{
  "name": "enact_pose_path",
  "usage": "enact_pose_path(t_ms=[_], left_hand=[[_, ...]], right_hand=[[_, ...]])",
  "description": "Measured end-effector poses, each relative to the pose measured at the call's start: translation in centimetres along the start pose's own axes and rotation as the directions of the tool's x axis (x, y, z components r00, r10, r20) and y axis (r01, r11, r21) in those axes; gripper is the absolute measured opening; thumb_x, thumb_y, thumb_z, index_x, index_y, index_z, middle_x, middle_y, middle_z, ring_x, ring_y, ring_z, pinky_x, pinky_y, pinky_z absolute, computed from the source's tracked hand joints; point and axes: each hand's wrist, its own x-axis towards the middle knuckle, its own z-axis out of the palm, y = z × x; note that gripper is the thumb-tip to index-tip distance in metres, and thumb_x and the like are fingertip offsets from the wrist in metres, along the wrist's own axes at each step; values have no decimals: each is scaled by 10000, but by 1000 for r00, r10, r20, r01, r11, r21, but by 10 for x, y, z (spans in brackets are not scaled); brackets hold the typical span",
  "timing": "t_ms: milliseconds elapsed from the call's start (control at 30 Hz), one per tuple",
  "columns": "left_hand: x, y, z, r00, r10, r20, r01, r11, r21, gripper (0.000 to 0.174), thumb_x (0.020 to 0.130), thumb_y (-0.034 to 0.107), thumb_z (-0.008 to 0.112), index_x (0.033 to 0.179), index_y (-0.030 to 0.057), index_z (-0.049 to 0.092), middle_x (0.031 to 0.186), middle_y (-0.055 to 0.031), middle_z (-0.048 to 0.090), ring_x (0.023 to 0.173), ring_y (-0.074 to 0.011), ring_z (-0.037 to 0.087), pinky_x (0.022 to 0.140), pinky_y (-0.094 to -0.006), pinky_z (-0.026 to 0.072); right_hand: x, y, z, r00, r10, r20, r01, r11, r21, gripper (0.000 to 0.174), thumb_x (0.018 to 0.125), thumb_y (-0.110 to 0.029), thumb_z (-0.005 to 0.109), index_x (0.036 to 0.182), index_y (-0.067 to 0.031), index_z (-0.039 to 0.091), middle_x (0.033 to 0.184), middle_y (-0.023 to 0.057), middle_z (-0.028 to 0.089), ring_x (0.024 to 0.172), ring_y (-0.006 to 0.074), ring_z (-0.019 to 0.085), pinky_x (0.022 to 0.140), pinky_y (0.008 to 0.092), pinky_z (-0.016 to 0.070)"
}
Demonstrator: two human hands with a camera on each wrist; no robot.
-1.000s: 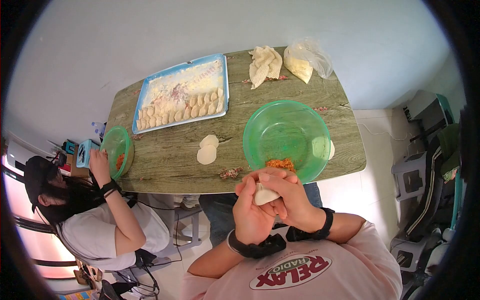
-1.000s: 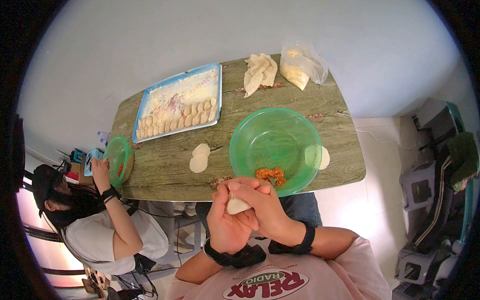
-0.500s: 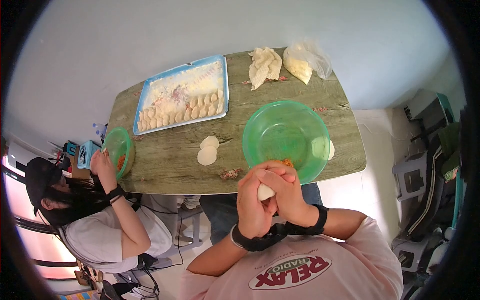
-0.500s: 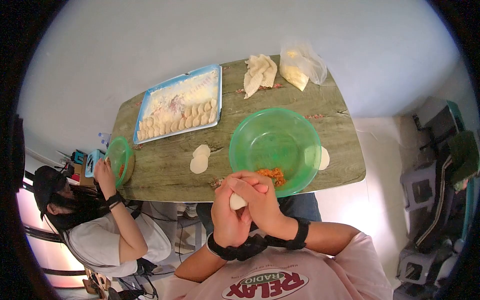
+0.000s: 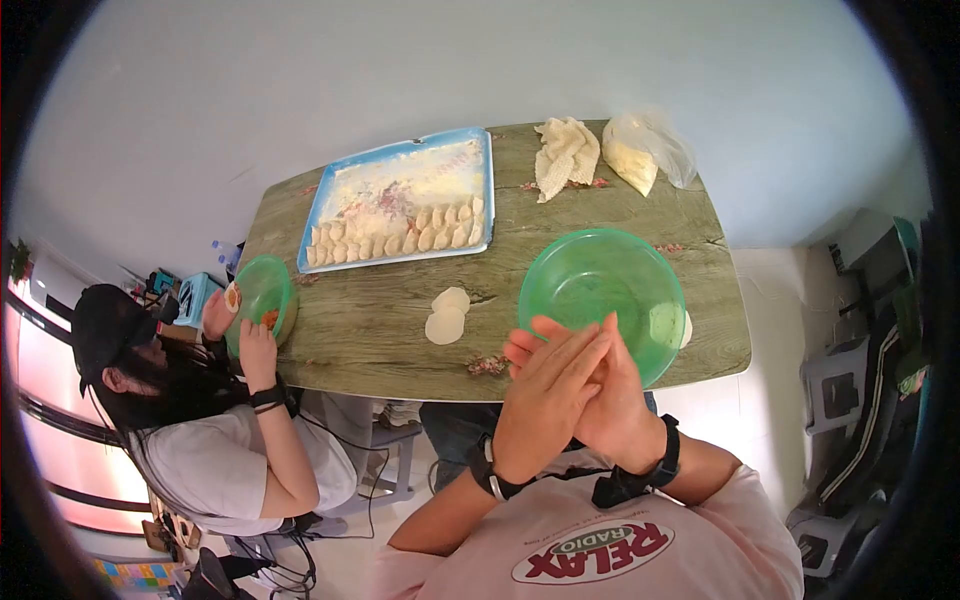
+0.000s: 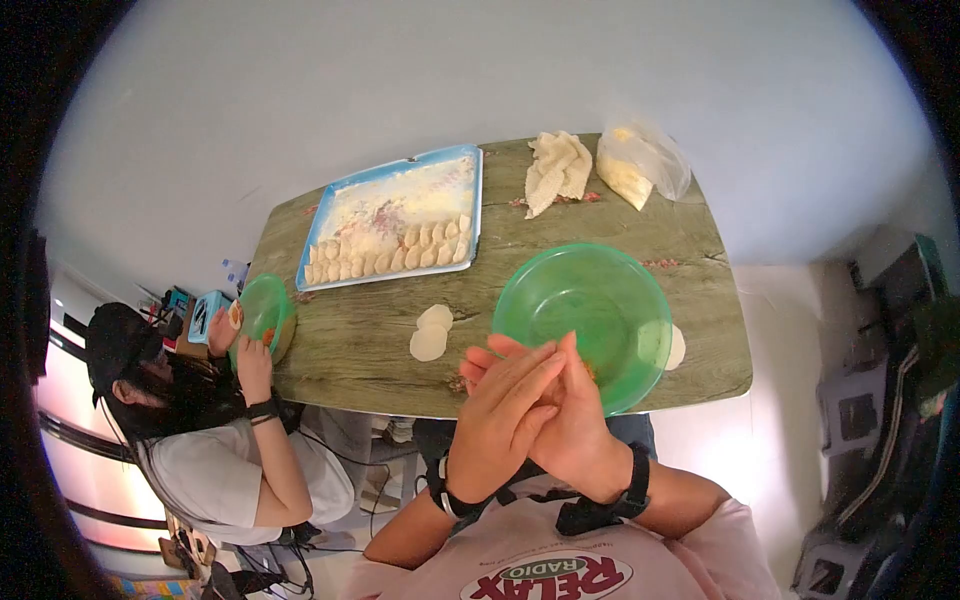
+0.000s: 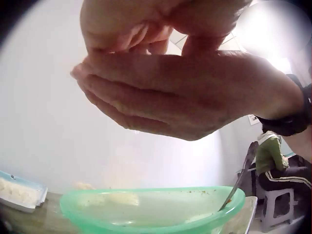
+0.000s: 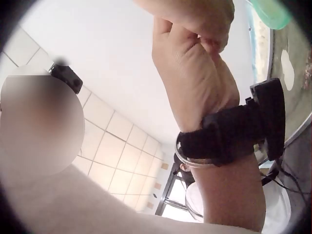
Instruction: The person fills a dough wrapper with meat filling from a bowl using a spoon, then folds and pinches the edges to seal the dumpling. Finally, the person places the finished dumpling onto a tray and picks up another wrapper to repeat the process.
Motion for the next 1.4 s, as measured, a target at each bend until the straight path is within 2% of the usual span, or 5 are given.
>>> enact_pose_path(t_ms=[433, 733, 933, 1133, 1400], left_hand=[[-2, -36, 0, 998, -40, -44, 21, 929, -370, 363, 694, 98, 715, 1051, 93, 651, 1009, -79, 644, 1030, -259, 580, 937, -438, 404], [28, -124, -12, 740, -586, 330, 316, -131, -940, 258, 870, 34, 565, 1119, -34, 569, 1044, -127, 634, 905, -206, 633, 809, -307, 521], [88, -226, -19, 692, -712, 122, 432, 272, -860, 263, 821, 60, 641, 1066, -27, 608, 927, -92, 653, 774, -139, 629, 674, -262, 526], [129, -309, 12, 761, -648, -13, 614, 728, -304, 340, 718, 190, 715, 1002, 8, 667, 888, -140, 680, 779, -224, 647, 688, -339, 514], [166, -340, 51, 680, -720, 135, 633, 670, 388, 260, 819, 177, 620, 1052, 68, 660, 932, -146, 676, 827, -244, 665, 667, -365, 546]], right_hand=[[1, -6, 3, 999, -45, 31, 49, 987, -154, 710, 919, -591, 294, 1364, -41, 354, 1362, 155, 409, 1273, 276, 371, 1058, 414, 297], [-32, -77, -36, 664, -740, 105, 636, 486, -599, 494, 954, -403, 396, 1276, -33, 450, 1343, 140, 444, 1252, 290, 410, 1020, 402, 337], [-58, -125, -166, 178, -982, 61, 143, -35, -989, 371, 941, -214, 490, 1238, 9, 484, 1262, 123, 497, 1177, 215, 462, 1004, 350, 336], [-50, -105, -205, 160, -964, 213, -122, -233, -965, 334, 955, -171, 456, 1238, 5, 472, 1245, 119, 495, 1149, 227, 462, 989, 350, 351], [-53, -111, -215, 148, -979, 142, -118, -160, -980, 327, 952, -159, 456, 1236, 3, 462, 1245, 123, 488, 1153, 243, 453, 985, 376, 355]])
